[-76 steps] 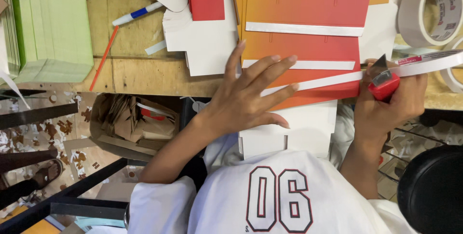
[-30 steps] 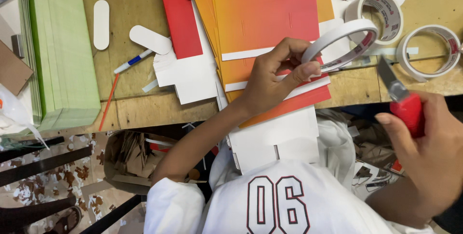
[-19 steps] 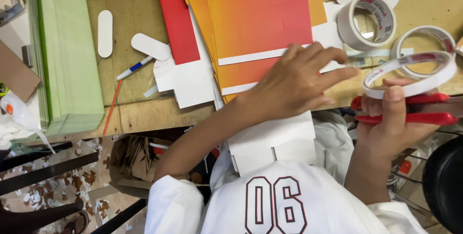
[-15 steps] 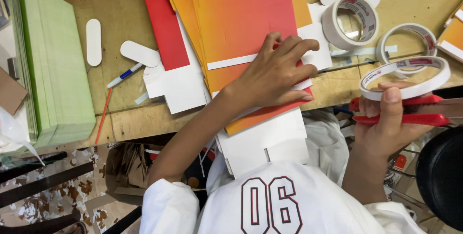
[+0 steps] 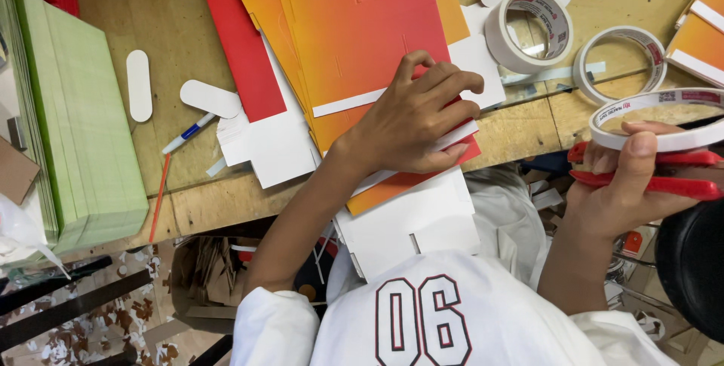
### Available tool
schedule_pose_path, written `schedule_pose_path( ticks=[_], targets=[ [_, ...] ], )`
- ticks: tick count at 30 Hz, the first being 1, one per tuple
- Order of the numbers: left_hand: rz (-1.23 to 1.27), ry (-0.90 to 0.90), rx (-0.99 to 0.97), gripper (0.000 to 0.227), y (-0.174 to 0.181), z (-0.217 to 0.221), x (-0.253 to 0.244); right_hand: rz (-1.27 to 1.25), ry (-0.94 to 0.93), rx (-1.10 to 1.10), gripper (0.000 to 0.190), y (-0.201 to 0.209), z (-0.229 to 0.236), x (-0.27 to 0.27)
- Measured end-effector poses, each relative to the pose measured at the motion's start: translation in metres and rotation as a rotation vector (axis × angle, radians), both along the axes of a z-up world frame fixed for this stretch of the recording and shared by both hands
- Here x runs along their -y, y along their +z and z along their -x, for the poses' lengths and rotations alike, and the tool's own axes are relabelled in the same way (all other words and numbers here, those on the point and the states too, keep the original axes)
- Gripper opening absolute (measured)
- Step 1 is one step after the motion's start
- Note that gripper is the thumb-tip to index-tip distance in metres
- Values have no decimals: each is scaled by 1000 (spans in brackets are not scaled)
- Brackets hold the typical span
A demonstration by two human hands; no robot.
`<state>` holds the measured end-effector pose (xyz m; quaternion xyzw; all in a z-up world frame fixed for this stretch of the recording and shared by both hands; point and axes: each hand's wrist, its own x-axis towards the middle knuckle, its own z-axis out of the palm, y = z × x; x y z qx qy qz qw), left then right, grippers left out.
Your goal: The person applies strips of white double-sided tape to the edges of stacked colored paper sheets. They use a red tape dispenser to cut and place the tape in parallel lines along the paper edges.
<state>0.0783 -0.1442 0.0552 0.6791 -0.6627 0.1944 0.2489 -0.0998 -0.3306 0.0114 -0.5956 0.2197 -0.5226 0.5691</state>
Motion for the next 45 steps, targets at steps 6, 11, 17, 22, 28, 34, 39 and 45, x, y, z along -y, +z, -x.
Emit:
schedule_pose_path(
  ticks=[6, 11, 17, 22, 28, 34, 39, 45],
  targets=[
    [26, -19, -38, 11, 8, 11, 2, 420, 139, -178, 32, 5, 1, -7],
    [34, 284, 251, 12, 25, 34, -9, 703, 274, -471, 24, 7, -21, -26],
    [-122, 601, 212, 7, 28, 68, -47, 757, 330, -530, 35, -15, -41, -35],
    [8, 581, 110, 18, -17, 54, -49, 816, 316, -485, 39, -23, -44, -31],
    [115, 683, 227, 30, -11, 32, -28, 744, 289, -601, 50, -11, -33, -33],
    [178, 385, -440, 30, -9, 60, -34, -212, 508, -26, 20, 27, -3, -15],
    [141, 169, -1070, 43, 1, 89, -19, -747, 1109, 352, 19, 33, -1, -17],
    [155, 307, -1120, 48, -3, 86, -22, -972, 1286, 471, 16, 26, -11, -26]
  ],
)
